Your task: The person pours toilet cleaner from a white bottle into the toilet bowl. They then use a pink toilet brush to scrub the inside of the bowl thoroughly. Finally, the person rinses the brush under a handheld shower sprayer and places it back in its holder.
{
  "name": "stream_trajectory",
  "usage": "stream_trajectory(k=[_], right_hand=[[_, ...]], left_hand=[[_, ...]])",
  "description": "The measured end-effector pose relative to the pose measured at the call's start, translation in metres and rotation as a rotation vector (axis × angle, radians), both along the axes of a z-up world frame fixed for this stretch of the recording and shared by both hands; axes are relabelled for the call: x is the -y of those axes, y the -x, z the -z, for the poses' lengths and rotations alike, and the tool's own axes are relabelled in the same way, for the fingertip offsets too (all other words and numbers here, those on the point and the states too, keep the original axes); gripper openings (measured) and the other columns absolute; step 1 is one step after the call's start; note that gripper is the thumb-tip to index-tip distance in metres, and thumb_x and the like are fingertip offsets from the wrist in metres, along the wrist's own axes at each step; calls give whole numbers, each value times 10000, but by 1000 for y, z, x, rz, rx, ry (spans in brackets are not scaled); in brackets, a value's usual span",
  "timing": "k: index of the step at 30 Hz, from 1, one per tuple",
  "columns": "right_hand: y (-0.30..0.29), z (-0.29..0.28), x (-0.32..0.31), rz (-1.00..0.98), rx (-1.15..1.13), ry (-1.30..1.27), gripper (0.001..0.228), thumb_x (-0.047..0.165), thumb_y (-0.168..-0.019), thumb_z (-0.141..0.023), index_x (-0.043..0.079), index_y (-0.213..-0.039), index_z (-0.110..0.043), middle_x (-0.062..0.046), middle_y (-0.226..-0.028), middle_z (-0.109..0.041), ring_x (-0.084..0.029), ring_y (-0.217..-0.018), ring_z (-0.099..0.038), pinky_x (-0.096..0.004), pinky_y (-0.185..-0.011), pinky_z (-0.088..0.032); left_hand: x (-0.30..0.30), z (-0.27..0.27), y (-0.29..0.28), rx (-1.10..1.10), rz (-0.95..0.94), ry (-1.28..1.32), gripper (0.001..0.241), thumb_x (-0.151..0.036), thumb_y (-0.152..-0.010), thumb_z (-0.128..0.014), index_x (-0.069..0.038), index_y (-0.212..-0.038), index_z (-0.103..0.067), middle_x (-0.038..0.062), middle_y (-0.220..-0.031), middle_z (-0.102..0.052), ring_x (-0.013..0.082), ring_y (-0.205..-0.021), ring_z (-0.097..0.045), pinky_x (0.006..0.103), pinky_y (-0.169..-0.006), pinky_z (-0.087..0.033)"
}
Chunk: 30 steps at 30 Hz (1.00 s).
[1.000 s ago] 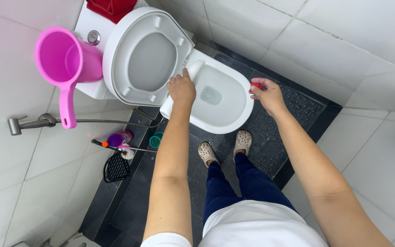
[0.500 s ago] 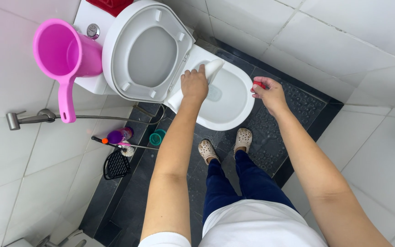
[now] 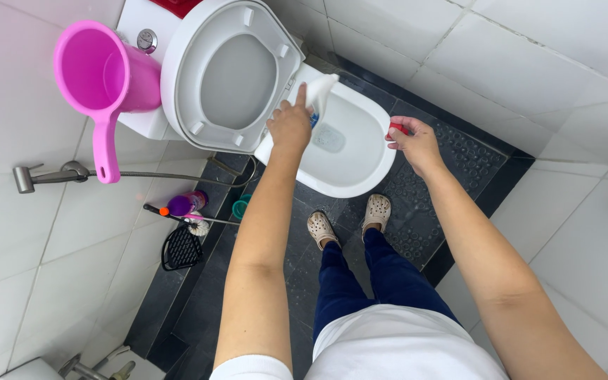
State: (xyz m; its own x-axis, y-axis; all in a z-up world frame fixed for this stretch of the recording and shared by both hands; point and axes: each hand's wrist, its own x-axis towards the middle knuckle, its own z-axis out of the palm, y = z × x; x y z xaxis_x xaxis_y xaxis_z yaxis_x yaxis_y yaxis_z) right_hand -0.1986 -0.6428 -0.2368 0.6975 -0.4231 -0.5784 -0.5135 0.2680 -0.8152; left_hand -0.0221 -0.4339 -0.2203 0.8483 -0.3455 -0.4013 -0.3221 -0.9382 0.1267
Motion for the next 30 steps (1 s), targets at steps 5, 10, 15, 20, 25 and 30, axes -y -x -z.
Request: stream_trajectory(k=[5, 10, 15, 20, 25, 30], right_hand=[[-10, 5, -7, -11, -4, -34, 306, 67, -966, -661, 6, -1265, -646, -112, -1126, -703, -168, -952, -714, -285, -800, -619], [-23, 31, -33, -9, -22, -161, 308, 81, -961, -639, 22, -1263, -643, -111, -1097, -693, -184, -938, -718, -287, -802, -638], [-30, 97, -78, 11, -106, -420, 393, 255, -1016, -687, -20, -1297, -668, -185, -1156, -651, -232, -966, -646, -351, -867, -591], [-46, 54, -99, 11, -146, -677, 573, 427, -1003, -599, -62, -1302, -586, -183, -1241, -659, -284, -1112, -652, -379, -994, -559], [-49, 56, -116, 138, -117, -814, 486, 378, -989, -577, 6, -1301, -551, -148, -1238, -626, -270, -1131, -630, -397, -1003, -564], [-52, 60, -109, 208, -233, -676, 435, 193, -991, -633, -73, -1332, -583, -224, -1308, -591, -255, -1110, -636, -317, -969, -563]], left_hand=[[-16, -10, -16, -12, -117, 36, 580, -440, -1059, -484, -330, -1599, -302, 232, -1277, -594, 408, -1122, -655, 561, -947, -504], [-30, 23, -31, -188, -260, 172, 785, -554, -979, -599, -88, -1565, -361, 284, -1290, -618, 391, -1178, -659, 444, -1017, -526], [-31, 85, -26, -251, -208, 416, 879, -435, -911, -680, 90, -1522, -329, 347, -1330, -593, 426, -1249, -602, 408, -1092, -451], [-14, 26, -11, -276, -255, 513, 890, -403, -907, -711, 60, -1545, -300, 324, -1290, -634, 408, -1201, -656, 407, -1051, -503], [-9, -30, -4, -430, -116, 334, 1136, -252, -726, -828, -69, -1597, -121, 269, -1247, -652, 373, -1130, -677, 386, -1011, -504], [-16, 4, -7, -87, -124, -2, 637, -204, -799, -809, -64, -1344, -511, 184, -1191, -676, 364, -1117, -674, 490, -924, -527]])
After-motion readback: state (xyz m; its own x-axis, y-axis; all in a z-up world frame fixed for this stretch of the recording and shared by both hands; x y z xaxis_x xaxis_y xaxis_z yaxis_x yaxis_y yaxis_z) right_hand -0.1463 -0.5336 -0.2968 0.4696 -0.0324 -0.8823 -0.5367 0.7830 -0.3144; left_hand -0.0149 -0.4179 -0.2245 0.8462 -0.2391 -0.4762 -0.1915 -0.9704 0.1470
